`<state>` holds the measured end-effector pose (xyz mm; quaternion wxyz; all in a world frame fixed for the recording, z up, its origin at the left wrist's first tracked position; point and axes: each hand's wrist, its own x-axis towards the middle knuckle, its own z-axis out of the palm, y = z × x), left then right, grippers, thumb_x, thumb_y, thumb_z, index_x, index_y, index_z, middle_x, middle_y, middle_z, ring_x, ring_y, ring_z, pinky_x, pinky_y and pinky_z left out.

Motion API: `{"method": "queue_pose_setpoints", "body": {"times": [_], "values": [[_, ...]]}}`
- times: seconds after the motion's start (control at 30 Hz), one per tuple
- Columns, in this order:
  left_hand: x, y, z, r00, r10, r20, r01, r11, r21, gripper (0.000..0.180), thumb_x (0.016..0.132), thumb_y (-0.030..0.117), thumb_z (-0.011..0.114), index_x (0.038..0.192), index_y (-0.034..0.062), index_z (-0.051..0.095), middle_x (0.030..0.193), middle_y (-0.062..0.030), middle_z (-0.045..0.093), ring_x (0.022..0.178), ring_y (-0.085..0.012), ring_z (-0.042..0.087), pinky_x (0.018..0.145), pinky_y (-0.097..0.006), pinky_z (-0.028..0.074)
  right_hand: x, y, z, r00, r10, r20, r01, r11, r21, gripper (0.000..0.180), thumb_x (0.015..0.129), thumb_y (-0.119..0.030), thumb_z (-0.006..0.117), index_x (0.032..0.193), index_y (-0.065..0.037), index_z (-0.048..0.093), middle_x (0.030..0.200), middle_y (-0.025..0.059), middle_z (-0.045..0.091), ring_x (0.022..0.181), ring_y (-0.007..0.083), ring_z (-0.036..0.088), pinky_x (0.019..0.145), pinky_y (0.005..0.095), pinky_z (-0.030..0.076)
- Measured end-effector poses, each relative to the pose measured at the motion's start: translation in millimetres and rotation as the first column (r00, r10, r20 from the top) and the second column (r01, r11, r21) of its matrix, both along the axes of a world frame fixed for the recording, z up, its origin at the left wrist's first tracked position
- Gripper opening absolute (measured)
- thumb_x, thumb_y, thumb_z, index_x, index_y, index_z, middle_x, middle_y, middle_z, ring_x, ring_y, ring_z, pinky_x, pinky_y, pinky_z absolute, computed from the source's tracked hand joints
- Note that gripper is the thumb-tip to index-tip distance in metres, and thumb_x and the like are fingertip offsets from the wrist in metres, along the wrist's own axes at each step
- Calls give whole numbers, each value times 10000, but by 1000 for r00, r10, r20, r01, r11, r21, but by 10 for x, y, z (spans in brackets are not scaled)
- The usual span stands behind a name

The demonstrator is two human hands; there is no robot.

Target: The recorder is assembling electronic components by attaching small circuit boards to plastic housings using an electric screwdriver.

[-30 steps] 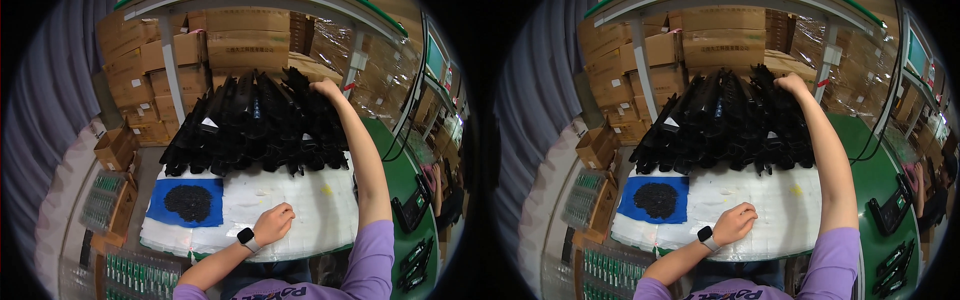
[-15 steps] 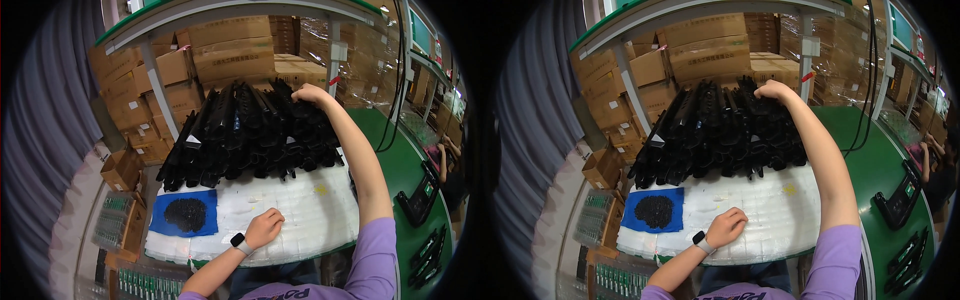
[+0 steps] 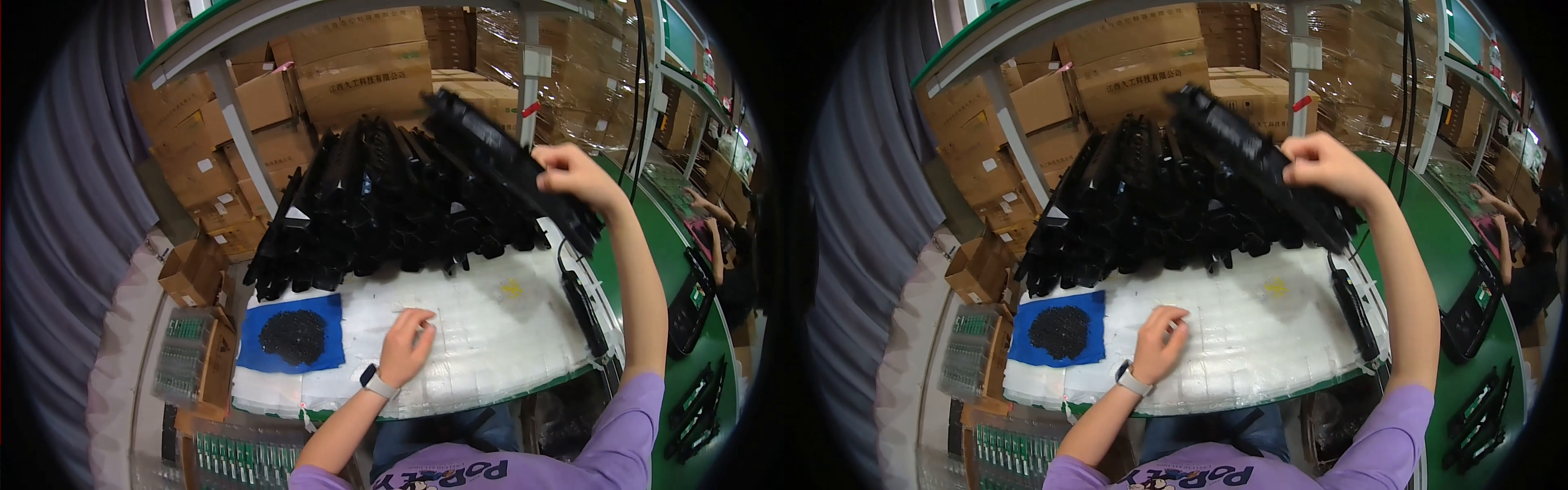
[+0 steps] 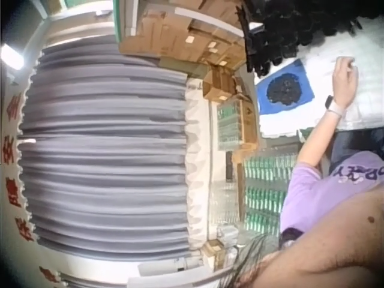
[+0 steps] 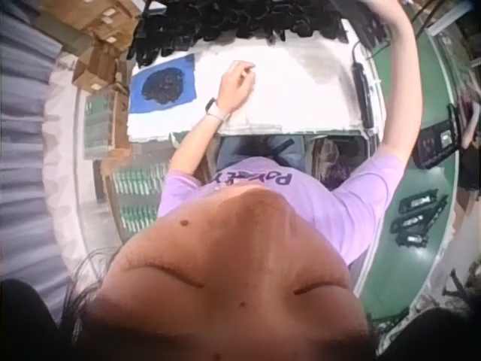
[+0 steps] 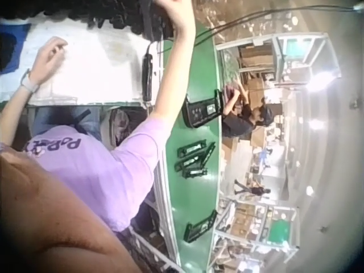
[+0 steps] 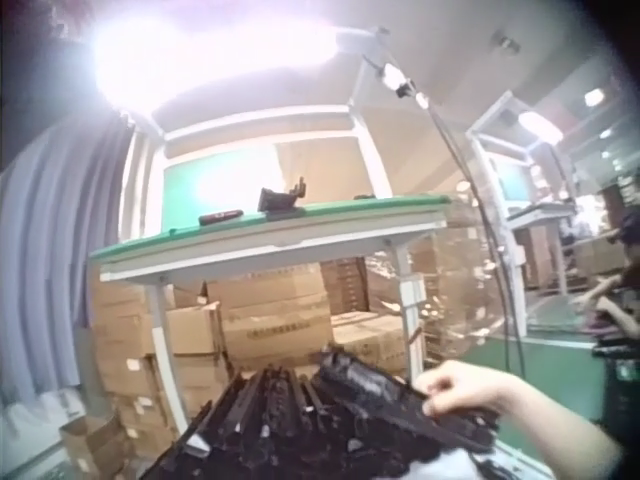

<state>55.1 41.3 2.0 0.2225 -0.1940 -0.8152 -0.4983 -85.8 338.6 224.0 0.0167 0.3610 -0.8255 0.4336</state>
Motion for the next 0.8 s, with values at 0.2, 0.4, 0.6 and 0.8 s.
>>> {"method": "queue_pose_setpoints", "body": {"times": [0.2,0.4,0.6,0.8], "values": [[-192,-296,-151,957,221,190,-286,834,472,290,956,278,454,1064,44,586,1019,-48,586,988,-143,524,845,-278,383,542,-230,-996,949,309,57,-314,931,184,195,646,-109,656,648,-4,491,966,130,590,836,238,568,721,314,449],[-371,-525,-148,928,206,309,-342,799,494,346,967,340,437,1021,55,625,1068,-22,577,998,-138,513,846,-284,371,419,-594,-1765,967,253,-31,-231,922,310,162,620,-105,629,649,40,564,995,132,595,767,285,604,689,341,484],[-317,-545,-119,933,236,272,-349,780,519,363,975,336,413,1024,42,620,1066,-42,591,1016,-147,525,836,-284,390,656,-688,-1632,962,206,-180,-138,933,332,119,624,-83,616,634,35,620,1127,110,559,963,276,597,783,365,497],[-252,-554,3,939,108,326,-296,735,610,257,943,243,484,1005,32,617,1007,-35,616,970,-119,537,820,-252,396,1152,-497,-1879,967,141,-210,-72,949,306,143,632,-96,687,676,21,619,1075,145,546,1106,318,510,875,374,471]]}}
